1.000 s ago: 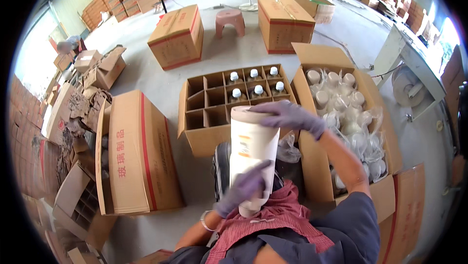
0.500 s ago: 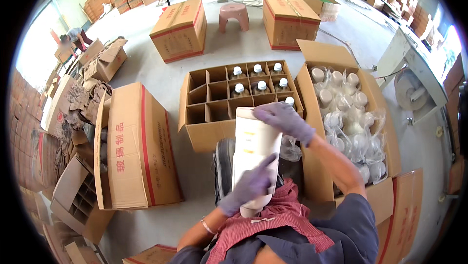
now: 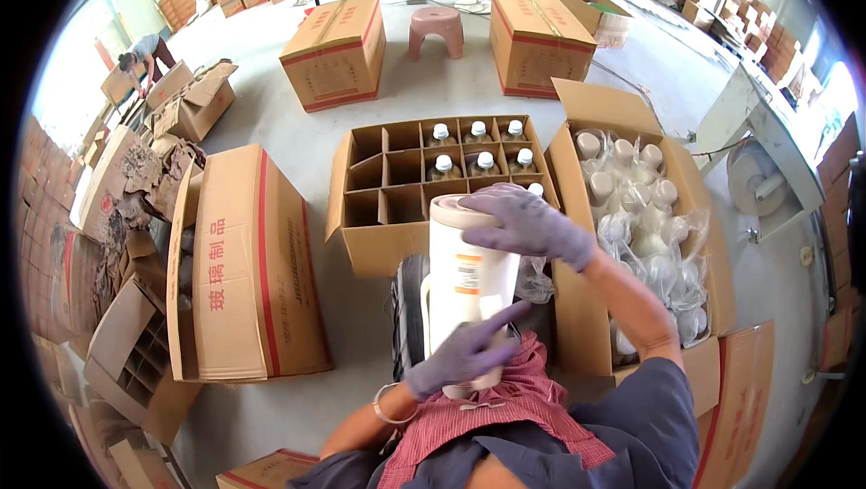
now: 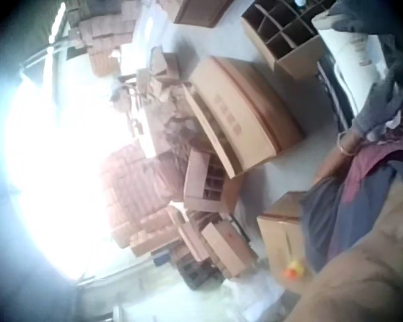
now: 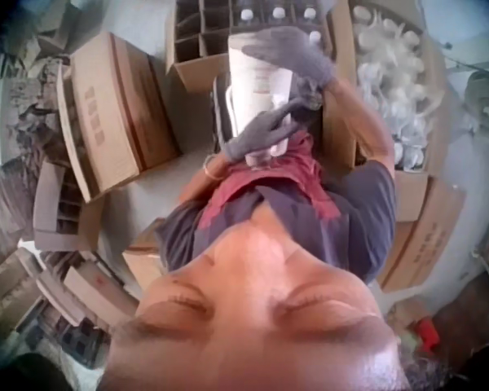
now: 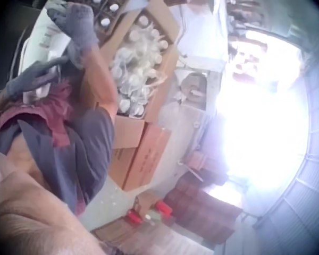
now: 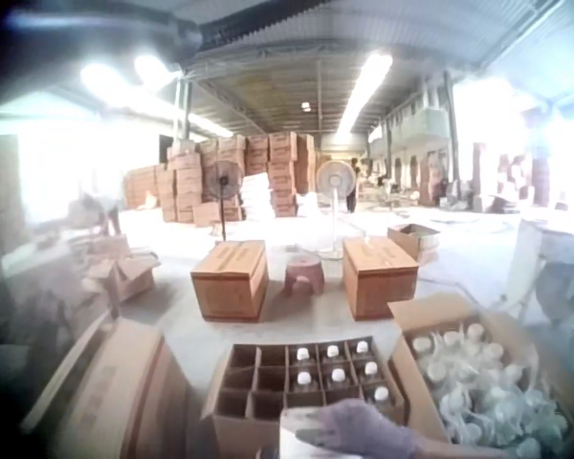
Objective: The person assembles a white kettle by inserting a metal liner into a plastic body, attaches a top component, wraps the unit in a plastic bag, and then places it into a cardboard box.
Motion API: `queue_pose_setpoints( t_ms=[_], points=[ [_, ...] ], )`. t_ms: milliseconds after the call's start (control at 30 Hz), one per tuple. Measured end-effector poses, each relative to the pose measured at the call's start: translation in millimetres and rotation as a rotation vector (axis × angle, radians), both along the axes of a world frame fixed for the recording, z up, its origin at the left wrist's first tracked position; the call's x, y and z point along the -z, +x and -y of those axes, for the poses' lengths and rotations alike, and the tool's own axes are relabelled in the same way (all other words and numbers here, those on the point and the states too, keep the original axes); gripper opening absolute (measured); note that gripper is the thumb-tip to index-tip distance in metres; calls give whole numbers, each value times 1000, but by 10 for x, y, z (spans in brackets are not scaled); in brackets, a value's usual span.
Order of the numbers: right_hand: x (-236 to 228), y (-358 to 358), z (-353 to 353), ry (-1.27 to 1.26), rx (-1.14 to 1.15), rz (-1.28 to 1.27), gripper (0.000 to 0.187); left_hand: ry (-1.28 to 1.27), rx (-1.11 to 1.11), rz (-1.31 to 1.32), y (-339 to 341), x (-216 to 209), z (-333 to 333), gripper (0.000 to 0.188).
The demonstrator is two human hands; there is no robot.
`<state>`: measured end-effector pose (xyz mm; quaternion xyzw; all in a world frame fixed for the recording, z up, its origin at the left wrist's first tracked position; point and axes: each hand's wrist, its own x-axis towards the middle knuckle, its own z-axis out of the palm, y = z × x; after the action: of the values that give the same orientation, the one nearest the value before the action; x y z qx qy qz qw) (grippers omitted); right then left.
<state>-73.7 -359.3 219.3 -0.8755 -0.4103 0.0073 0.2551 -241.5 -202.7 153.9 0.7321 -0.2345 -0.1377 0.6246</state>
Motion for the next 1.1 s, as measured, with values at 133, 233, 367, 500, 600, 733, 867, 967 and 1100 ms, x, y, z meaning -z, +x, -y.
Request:
queue_pose_setpoints(
  t_ms=[133, 233, 367, 500, 600, 733, 867, 967, 1100],
  points=[
    [114, -15, 174, 193, 0, -59, 56, -213, -79, -354, -68, 103, -304, 42],
    [-21, -212, -318, -264, 345, -185, 60, 202, -57, 221, -108, 270, 357, 67],
    [-37, -70, 61, 107, -75, -29, 60, -108, 84, -81, -98, 23, -54, 56],
    [289, 5, 225, 329, -75, -224, 59, -144, -196, -164, -144, 139, -93, 35],
    [249, -79, 54, 217, 137, -236, 47, -127, -270, -247, -115, 95, 144, 36],
    [48, -33, 149, 67, 2, -164, 35, -268, -138, -440, -92, -80, -214, 51],
    [-471, -28, 341, -65, -317, -284, 24, -144, -426, -358, -170, -16, -609, 46],
    [-666, -137, 155, -217, -391, -190, 31, -68, -445, -538, -87, -99, -709, 37],
    [-766, -318, 73, -566, -253, -119, 46, -53, -453, -579, -172, 47, -647, 42]
  ],
)
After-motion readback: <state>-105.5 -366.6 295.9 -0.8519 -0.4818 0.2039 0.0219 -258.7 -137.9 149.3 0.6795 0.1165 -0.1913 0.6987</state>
